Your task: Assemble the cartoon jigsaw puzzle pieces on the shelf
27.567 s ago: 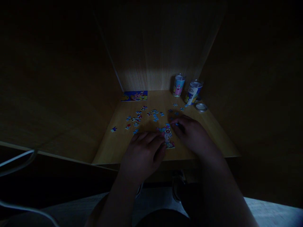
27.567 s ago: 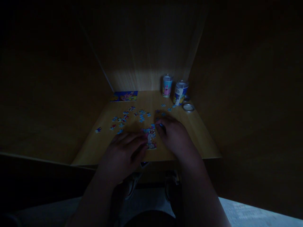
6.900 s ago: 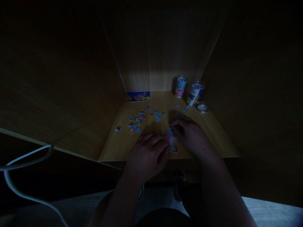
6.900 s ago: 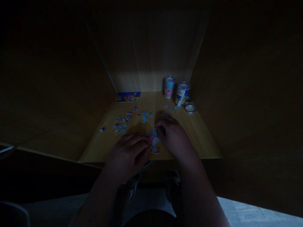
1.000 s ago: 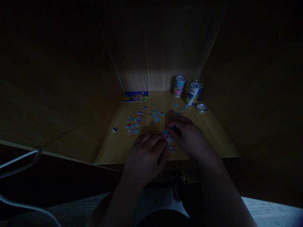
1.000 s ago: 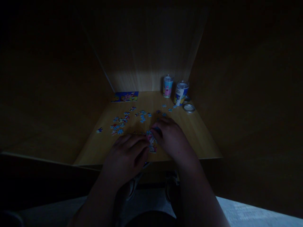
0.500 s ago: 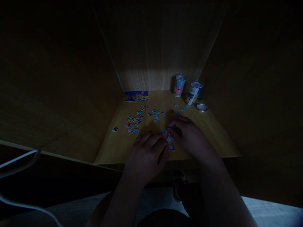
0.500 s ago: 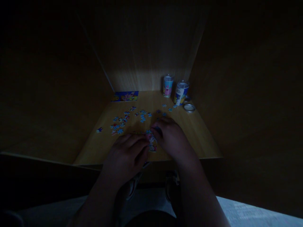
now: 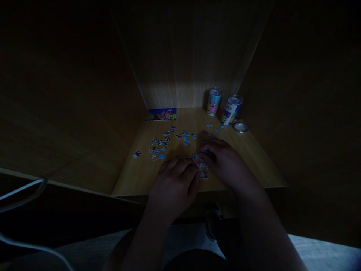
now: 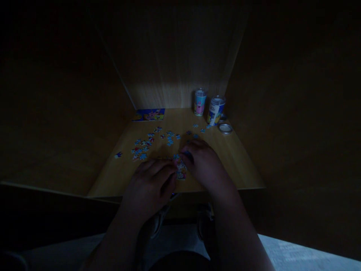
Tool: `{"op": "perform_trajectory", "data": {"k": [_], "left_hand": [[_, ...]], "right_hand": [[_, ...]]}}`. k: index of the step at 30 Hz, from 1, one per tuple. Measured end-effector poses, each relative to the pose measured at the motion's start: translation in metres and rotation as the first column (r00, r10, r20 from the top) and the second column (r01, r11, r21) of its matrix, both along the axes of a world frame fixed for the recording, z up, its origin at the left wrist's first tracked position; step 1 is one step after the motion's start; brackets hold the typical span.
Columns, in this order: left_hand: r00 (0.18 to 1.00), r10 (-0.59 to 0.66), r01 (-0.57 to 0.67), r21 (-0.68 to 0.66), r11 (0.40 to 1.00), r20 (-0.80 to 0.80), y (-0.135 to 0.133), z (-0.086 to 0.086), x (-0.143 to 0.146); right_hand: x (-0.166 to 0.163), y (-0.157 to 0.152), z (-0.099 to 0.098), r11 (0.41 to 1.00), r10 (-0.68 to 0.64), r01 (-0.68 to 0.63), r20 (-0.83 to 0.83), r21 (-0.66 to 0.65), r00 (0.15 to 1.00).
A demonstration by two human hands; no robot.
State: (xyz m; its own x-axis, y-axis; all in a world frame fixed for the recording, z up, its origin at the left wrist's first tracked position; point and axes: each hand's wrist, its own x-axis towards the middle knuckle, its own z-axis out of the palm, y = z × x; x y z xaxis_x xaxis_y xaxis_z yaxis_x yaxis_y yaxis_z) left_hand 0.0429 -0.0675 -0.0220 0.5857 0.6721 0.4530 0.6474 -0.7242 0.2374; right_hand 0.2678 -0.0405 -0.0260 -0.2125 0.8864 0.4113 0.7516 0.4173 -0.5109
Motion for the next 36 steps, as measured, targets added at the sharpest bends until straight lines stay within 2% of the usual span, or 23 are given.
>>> {"op": "perform_trajectory", "data": {"k": [36], "left_hand": [[1.0, 0.013, -0.013, 0.001, 1.0, 0.0, -0.0004, 0.0015, 0.0019]], "right_hand": [[0.0008, 0.0007, -0.0013, 1.0, 0.008, -0.008, 0.004, -0.021, 1.0]]}}
